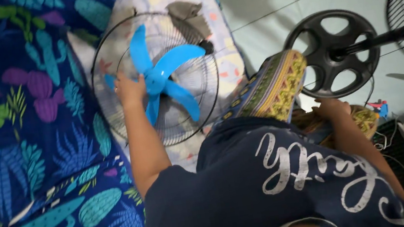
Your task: The person assembles a standing fan by attaching the motor housing, cage, and blue fan blades. They secure the components by hand, aligning the blades and tightening the cage onto the motor shaft.
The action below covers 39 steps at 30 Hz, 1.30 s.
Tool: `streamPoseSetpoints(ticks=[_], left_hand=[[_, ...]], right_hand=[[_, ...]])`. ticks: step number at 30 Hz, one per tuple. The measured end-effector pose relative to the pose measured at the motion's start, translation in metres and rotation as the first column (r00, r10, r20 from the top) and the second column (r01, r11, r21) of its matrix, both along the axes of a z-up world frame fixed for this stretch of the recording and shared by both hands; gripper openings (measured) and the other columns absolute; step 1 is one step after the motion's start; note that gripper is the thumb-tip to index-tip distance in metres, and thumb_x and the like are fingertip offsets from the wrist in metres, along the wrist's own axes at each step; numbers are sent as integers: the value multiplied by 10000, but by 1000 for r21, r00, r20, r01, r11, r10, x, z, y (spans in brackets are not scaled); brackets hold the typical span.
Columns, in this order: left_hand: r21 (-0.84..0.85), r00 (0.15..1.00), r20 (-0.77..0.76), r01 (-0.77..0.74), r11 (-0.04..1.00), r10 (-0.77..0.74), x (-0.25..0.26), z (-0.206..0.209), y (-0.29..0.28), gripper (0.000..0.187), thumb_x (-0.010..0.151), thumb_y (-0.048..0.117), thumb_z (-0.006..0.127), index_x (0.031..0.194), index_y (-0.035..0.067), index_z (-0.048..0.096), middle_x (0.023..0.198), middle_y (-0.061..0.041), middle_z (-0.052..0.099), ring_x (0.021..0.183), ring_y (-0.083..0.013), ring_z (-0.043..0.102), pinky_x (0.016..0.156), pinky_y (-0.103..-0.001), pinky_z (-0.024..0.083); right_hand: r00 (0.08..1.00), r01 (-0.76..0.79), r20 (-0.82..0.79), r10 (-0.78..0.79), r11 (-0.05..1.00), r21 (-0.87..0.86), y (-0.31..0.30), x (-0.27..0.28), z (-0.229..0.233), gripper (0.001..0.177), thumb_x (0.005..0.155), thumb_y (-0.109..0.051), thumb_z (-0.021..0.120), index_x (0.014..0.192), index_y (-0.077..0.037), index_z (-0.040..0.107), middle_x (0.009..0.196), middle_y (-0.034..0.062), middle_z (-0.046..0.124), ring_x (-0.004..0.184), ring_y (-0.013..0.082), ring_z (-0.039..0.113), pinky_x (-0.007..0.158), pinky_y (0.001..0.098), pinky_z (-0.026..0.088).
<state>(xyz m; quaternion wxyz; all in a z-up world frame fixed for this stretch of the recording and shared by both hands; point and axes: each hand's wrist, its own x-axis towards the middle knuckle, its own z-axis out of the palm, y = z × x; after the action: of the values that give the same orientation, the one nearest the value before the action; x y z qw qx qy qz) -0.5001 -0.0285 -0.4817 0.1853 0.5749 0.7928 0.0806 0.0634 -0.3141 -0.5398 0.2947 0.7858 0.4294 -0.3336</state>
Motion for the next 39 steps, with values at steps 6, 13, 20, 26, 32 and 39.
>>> streamPoseSetpoints(ticks=[6,13,20,26,32,39], left_hand=[[-231,999,41,28,973,-19,4,26,-39,1112,616,651,753,1445,110,244,1398,-224,382,1234,-447,442,998,-534,372],[-77,987,156,-13,997,25,52,26,-46,1191,597,686,728,1489,199,106,1518,-165,170,1270,-504,358,1082,-655,89],[-12,928,296,-231,973,224,72,19,-41,1104,637,568,786,1460,210,143,1509,-113,181,1268,-449,393,1042,-625,192],[55,890,360,-321,945,281,85,38,-36,999,642,392,803,1430,185,225,1460,-126,265,1149,-446,506,962,-536,409],[412,872,484,-160,897,-67,76,109,-56,913,685,225,788,1429,104,272,1416,-205,315,1193,-434,481,987,-507,409],[728,513,552,87,680,-657,173,194,-84,932,704,112,857,1433,41,282,1402,-182,372,1326,-321,389,1150,-424,311]], right_hand=[[998,52,12,-54,994,100,-2,-6,-8,510,875,-513,539,1351,-332,528,1353,52,558,1233,272,526,1020,466,368],[997,43,51,-54,982,184,-16,-13,-8,462,878,-469,552,1307,-301,588,1271,74,625,1182,269,571,1004,448,384],[998,41,33,-50,968,248,-21,-21,-1,447,873,-448,565,1275,-259,612,1230,82,646,1149,275,588,985,446,403],[993,110,8,-116,954,279,-25,-18,-5,439,879,-454,559,1271,-265,616,1129,86,691,1100,278,614,991,424,399],[958,279,-214,-192,800,531,-32,-29,12,404,866,-402,657,1193,-166,682,1067,144,698,1030,307,650,905,423,510],[731,616,-681,-35,462,638,-3,-116,160,408,898,-223,607,1285,-105,557,1239,120,607,1126,236,592,875,392,500]])
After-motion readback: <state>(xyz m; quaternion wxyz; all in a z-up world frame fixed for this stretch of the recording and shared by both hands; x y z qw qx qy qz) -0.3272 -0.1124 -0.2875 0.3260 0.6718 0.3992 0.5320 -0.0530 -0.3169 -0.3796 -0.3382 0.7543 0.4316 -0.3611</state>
